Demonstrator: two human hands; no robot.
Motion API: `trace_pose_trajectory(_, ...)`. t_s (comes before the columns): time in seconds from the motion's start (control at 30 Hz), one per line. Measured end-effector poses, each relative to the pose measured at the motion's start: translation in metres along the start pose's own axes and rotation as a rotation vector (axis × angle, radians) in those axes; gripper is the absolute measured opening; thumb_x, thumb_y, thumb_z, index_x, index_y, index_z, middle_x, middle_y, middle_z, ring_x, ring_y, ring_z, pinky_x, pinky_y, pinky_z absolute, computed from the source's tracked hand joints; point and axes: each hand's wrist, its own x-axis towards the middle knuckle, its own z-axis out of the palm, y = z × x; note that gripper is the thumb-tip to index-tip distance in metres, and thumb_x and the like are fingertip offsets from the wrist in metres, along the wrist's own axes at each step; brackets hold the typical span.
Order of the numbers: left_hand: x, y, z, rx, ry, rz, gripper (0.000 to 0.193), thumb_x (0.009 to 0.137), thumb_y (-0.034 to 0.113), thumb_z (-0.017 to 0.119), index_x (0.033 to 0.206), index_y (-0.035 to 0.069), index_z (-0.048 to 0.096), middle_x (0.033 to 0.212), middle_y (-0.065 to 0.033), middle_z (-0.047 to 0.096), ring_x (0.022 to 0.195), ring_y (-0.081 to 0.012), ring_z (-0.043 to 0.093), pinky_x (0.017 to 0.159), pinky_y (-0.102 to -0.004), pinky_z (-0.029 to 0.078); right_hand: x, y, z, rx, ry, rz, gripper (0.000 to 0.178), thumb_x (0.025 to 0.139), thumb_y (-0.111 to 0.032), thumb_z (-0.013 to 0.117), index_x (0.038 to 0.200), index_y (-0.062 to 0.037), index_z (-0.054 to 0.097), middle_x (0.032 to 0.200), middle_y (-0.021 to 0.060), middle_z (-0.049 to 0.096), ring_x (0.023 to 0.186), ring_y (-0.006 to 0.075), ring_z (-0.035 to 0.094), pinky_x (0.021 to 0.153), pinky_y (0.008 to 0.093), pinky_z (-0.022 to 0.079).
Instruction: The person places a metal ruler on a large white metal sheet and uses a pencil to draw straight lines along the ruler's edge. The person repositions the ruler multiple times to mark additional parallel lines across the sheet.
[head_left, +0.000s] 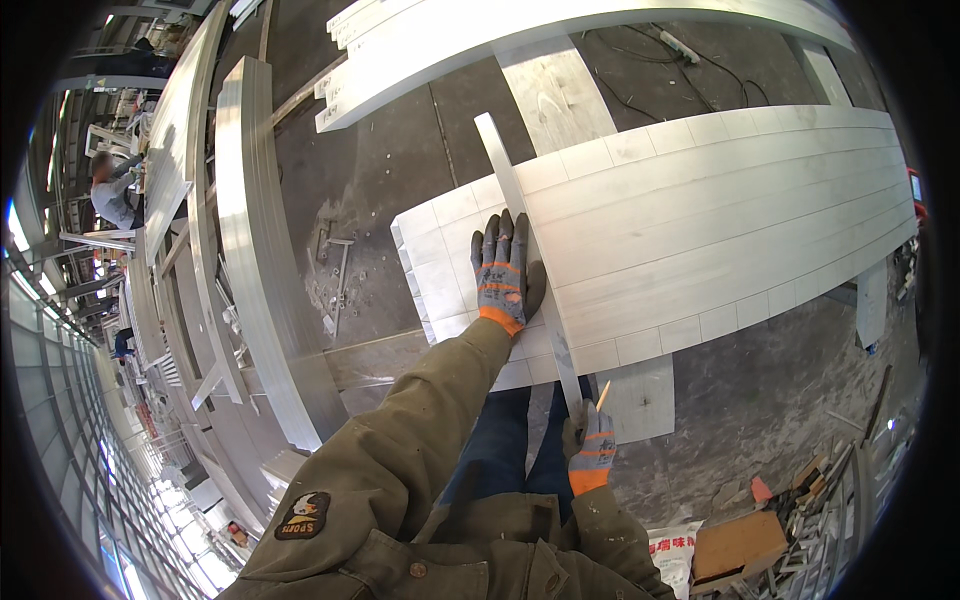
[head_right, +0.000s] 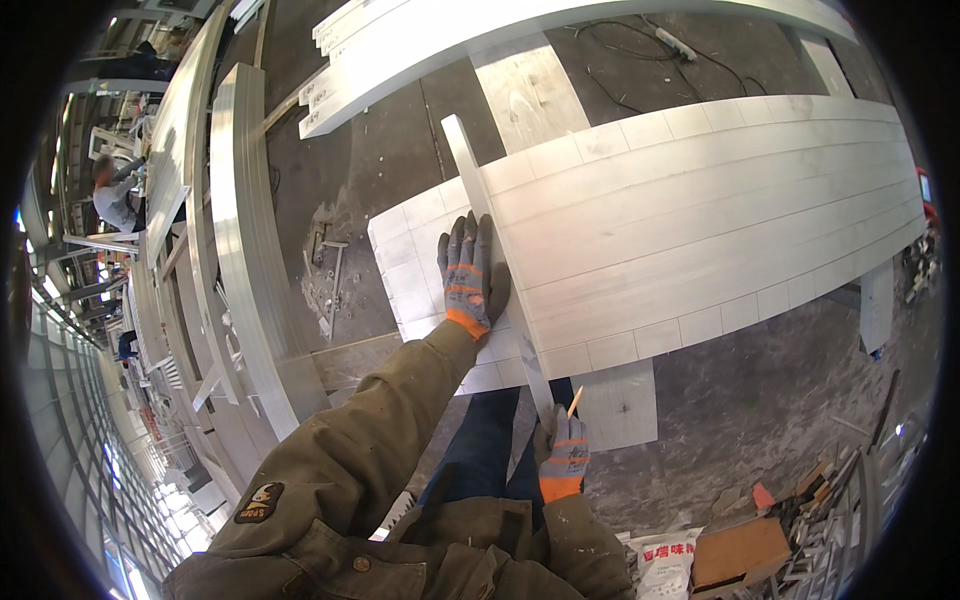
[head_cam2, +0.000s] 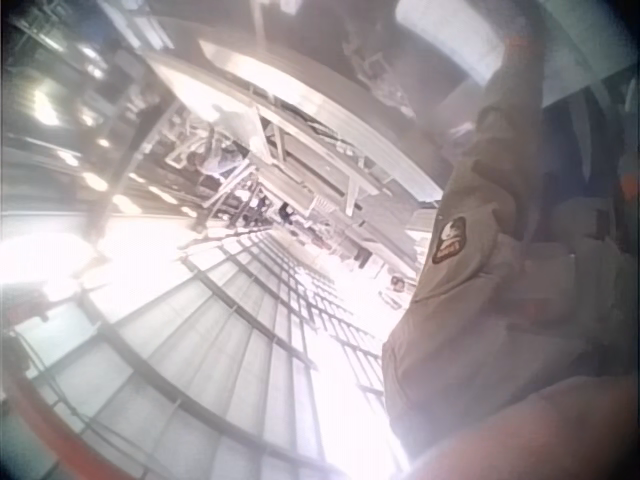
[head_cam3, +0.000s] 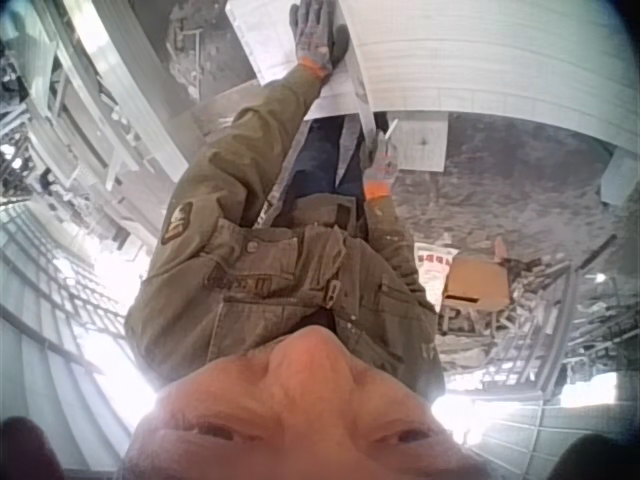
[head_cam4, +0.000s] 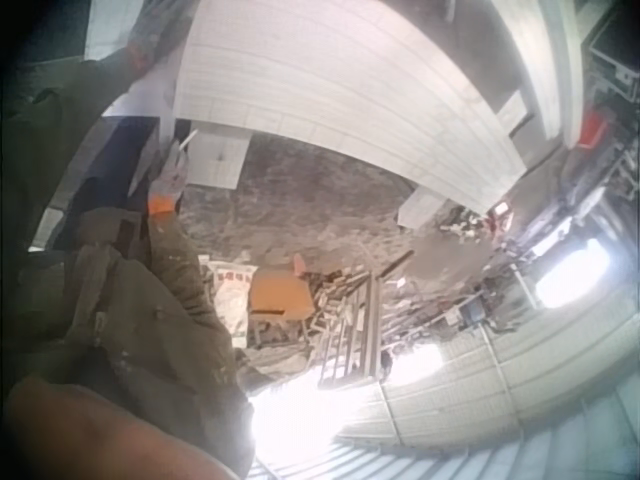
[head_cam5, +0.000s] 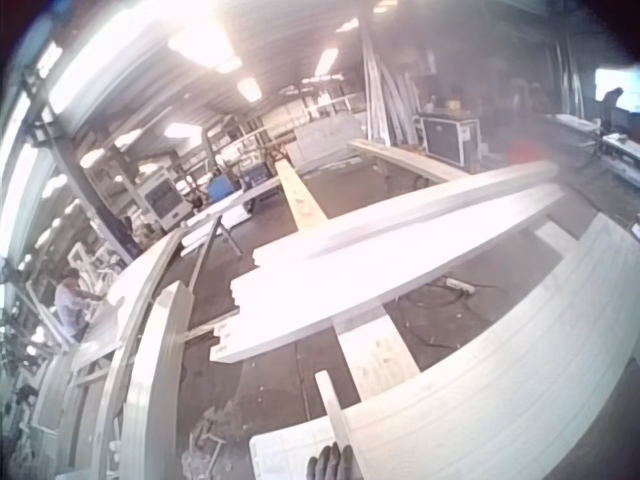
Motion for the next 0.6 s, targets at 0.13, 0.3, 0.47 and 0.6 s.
trace_pose_trajectory(0.13,0.000,-0.002,0.002,0.018,-0.011,-0.006,0.081,0.093,0.028,0.057,0.164,0.001,0.029,0.167,-0.0262,0.030,0.155,-0.0445,0.025,0.127,-0.0601,0.015,0.001,-0.003,-0.001,-0.001,0.006,-0.001,0.051,0.091,-0.006,0.074,0.139,0.0023,0.058,0.107,0.0251,0.064,0.095,0.0434,0.063,0.079,0.0499,0.053)
trace_pose_trajectory(0.3,0.000,0.000,0.000,0.019,-0.005,-0.002,0.079,0.094,0.030,0.056,0.163,0.001,0.031,0.167,-0.0250,0.031,0.155,-0.0437,0.026,0.128,-0.0599,0.014,0.004,-0.012,-0.007,0.015,0.001,0.015,0.051,0.091,-0.005,0.073,0.139,0.0025,0.058,0.108,0.0253,0.063,0.096,0.0438,0.063,0.080,0.0491,0.052)
trace_pose_trajectory(0.47,0.002,0.000,0.003,0.046,-0.014,-0.016,0.079,0.096,0.034,0.056,0.163,0.002,0.031,0.168,-0.0232,0.031,0.155,-0.0421,0.027,0.128,-0.0588,0.014,0.003,-0.013,-0.012,0.054,-0.041,0.039,0.049,0.094,-0.004,0.066,0.141,0.0035,0.057,0.105,0.0238,0.062,0.093,0.0438,0.061,0.077,0.0499,0.050)
trace_pose_trajectory(0.6,0.000,-0.003,0.004,0.023,0.016,0.001,0.078,0.097,0.035,0.055,0.164,0.003,0.030,0.167,-0.0233,0.033,0.155,-0.0423,0.028,0.128,-0.0579,0.015,0.000,-0.011,-0.009,0.030,-0.106,0.059,0.065,0.081,0.007,0.058,0.146,0.0039,0.051,0.122,0.0269,0.060,0.105,0.0478,0.058,0.088,0.0522,0.051)
